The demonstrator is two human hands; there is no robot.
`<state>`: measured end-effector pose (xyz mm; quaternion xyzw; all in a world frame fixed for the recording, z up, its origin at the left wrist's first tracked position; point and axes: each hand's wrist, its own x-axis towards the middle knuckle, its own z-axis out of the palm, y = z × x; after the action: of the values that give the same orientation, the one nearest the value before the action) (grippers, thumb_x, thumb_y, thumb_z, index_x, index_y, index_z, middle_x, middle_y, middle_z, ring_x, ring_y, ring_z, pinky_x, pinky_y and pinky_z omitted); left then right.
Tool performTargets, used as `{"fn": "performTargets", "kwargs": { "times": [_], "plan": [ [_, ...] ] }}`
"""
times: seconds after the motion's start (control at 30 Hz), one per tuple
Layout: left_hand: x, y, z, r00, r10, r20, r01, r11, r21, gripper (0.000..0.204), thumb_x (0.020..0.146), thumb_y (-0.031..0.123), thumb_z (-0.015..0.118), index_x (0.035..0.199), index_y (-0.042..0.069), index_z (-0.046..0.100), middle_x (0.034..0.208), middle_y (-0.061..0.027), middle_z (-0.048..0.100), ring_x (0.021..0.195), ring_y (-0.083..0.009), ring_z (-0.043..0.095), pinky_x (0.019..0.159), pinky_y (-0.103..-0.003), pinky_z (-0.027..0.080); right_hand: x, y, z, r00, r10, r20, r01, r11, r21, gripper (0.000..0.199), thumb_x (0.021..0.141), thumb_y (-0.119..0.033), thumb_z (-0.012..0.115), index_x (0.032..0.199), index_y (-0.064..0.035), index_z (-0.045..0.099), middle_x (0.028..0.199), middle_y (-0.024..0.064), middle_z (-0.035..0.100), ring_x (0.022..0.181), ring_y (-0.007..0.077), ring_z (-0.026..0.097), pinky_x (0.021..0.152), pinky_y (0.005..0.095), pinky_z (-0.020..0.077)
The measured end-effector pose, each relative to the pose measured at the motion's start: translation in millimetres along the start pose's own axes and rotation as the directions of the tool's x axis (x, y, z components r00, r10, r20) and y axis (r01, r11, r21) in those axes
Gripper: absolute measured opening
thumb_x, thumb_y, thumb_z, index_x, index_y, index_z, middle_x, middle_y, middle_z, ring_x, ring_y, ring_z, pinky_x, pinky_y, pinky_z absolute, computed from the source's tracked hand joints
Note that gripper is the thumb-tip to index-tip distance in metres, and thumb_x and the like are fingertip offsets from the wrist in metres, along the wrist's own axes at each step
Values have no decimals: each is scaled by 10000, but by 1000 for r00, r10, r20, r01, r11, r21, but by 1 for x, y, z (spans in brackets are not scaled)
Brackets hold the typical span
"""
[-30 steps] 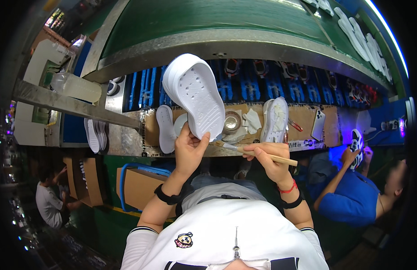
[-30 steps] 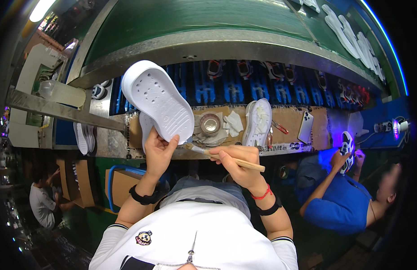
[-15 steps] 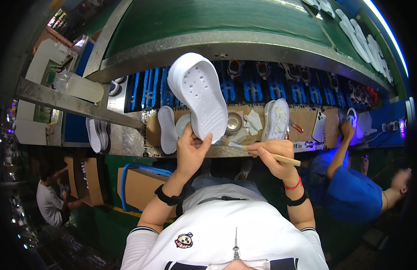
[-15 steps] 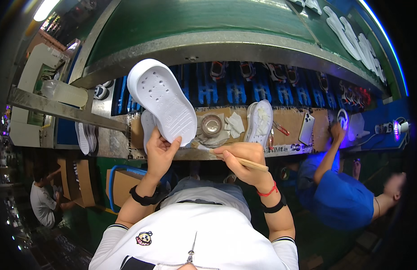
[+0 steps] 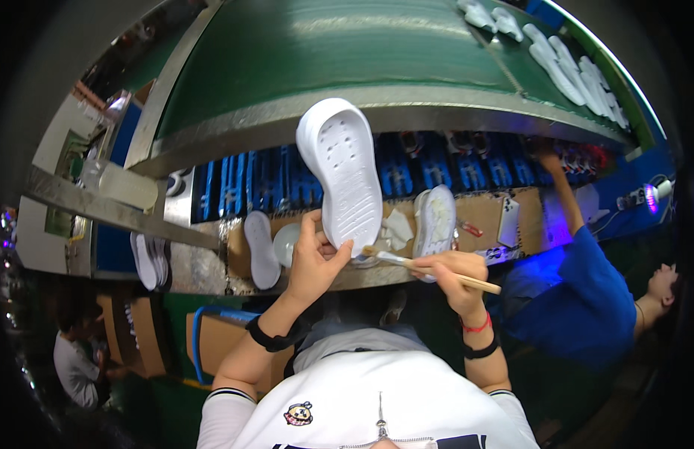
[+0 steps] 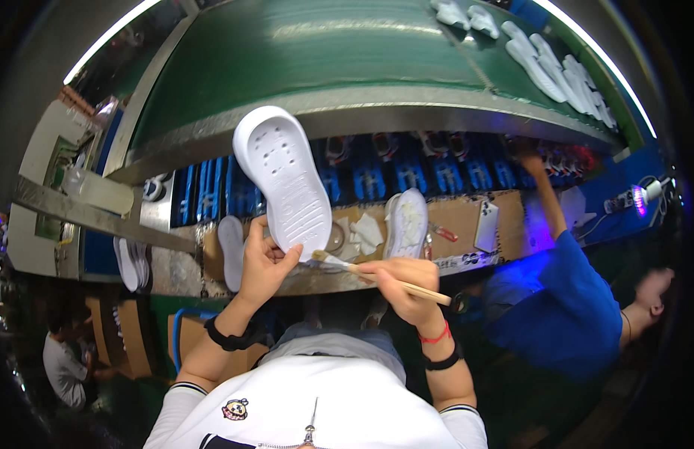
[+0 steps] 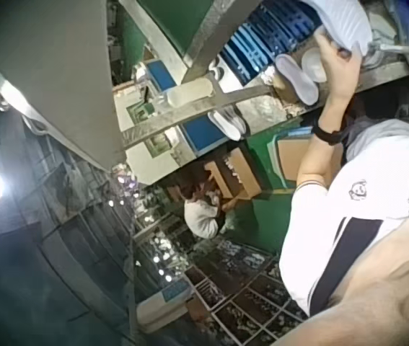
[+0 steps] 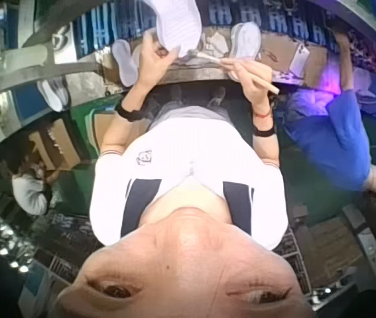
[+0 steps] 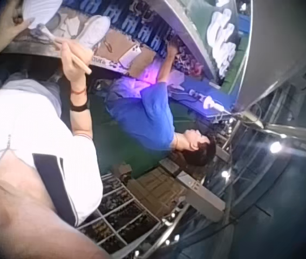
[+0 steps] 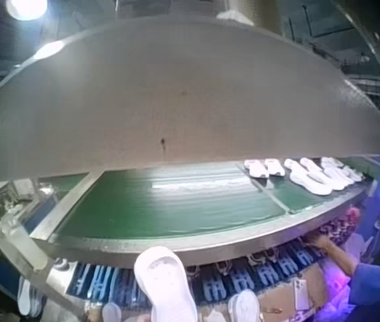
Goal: Apply adhesive to the edges and inner surfaces of shoe outsoles using a brush.
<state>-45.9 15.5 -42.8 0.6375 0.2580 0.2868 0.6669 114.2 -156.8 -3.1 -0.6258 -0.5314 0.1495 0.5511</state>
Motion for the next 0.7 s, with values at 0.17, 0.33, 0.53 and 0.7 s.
{"fn": "performTargets", "kwargs": {
  "times": [0.17,0.33,0.53,0.7],
  "plan": [
    [102,63,54,936,76,343,11,969,-245,530,792,-34,592,1202,-9,257,1076,-225,561,861,-265,632,658,-337,569,-42,-10,-47,686,313,-657,-83,931,356,364,810,-191,439,855,123,619,683,225,630,560,259,619,545,324,513],
    [279,127,98,980,199,27,-190,960,-204,686,777,40,661,1262,-121,204,1133,-281,504,873,-317,637,746,-311,557,-47,-8,-43,669,331,-666,-113,930,349,376,813,-215,456,855,121,619,674,215,628,547,264,615,545,311,506],
    [191,55,84,693,720,-35,-708,690,150,622,754,31,663,1278,9,328,1256,-146,449,828,-140,501,743,-262,450,-55,6,-20,761,447,-469,-235,865,442,364,816,-194,470,866,129,630,687,224,640,550,258,627,554,290,511],
    [35,-109,-42,811,489,-322,-178,730,660,569,729,34,653,1234,6,394,1188,-176,381,1089,-299,390,938,-397,360,-56,15,-2,833,450,-322,-300,856,420,345,836,-161,451,881,130,632,701,215,648,561,249,636,556,285,515]
  ]
}}
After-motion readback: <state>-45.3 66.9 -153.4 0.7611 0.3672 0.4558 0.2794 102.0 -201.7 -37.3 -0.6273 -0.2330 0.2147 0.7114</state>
